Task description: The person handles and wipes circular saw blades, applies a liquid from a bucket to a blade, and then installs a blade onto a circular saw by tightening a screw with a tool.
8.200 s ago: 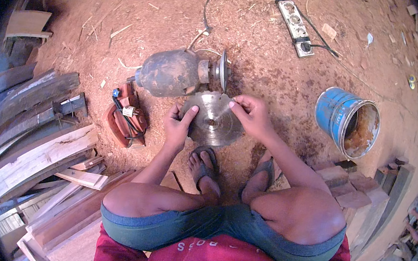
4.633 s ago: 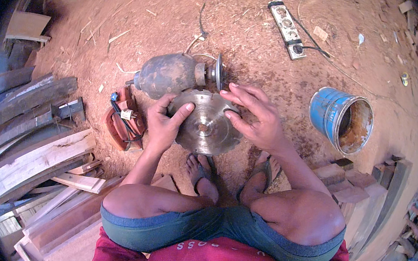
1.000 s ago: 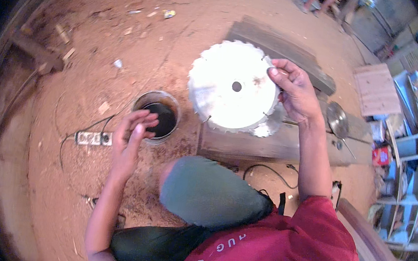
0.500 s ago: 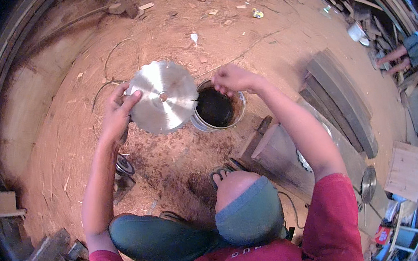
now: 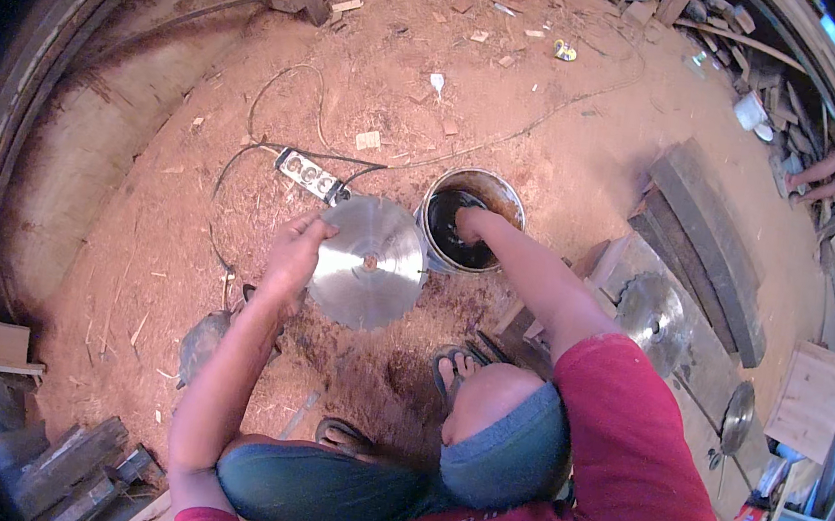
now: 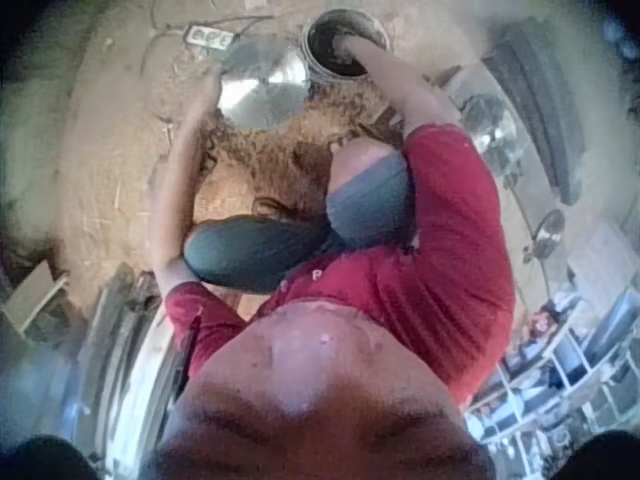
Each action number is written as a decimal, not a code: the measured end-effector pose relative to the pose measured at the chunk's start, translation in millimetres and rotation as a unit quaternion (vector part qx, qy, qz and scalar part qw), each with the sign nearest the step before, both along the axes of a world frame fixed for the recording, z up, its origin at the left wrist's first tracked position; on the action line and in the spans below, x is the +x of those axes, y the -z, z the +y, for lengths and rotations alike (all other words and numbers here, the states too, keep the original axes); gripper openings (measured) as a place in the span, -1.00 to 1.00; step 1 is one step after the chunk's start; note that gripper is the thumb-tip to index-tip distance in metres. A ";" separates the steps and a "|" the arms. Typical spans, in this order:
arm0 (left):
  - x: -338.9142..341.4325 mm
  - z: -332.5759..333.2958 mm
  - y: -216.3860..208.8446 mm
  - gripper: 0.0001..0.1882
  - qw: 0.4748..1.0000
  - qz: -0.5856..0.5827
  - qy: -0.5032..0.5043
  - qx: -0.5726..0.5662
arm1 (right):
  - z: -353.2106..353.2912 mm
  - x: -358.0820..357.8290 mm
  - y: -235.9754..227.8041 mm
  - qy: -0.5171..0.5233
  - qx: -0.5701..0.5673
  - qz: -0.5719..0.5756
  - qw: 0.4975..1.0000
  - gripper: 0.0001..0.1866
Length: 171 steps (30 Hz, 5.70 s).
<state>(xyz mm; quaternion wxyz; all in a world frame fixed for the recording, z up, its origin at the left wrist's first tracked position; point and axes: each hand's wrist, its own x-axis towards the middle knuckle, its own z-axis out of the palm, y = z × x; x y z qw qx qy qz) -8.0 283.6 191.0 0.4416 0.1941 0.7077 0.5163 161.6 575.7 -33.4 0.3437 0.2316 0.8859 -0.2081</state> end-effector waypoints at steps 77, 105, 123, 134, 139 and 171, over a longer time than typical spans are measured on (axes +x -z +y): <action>38.1 46.2 -2.5 -0.71 0.970 0.014 0.118 0.213 | -33.6 48.1 -251.1 0.145 -0.128 0.531 0.825 -0.66; 12.4 19.5 7.0 -0.69 0.985 0.036 0.153 0.074 | 18.9 15.3 9.3 -0.166 0.057 -0.028 0.984 -0.66; 45.7 39.5 1.9 -0.49 0.981 -0.006 0.169 0.094 | -27.8 27.4 -263.2 0.162 -0.283 0.352 0.877 -0.76; 48.7 45.3 2.9 -0.62 0.966 -0.113 0.035 0.230 | -40.9 72.4 -241.3 0.379 -0.323 0.504 0.706 -0.71; 45.2 44.4 1.0 -0.65 0.950 -0.151 0.008 0.274 | -49.3 87.1 -232.6 0.405 -0.390 0.490 0.666 -0.74; 29.9 -150.4 32.7 -0.75 0.960 0.202 0.175 0.083 | -13.4 15.1 -1.8 -0.138 0.012 0.061 0.989 -0.78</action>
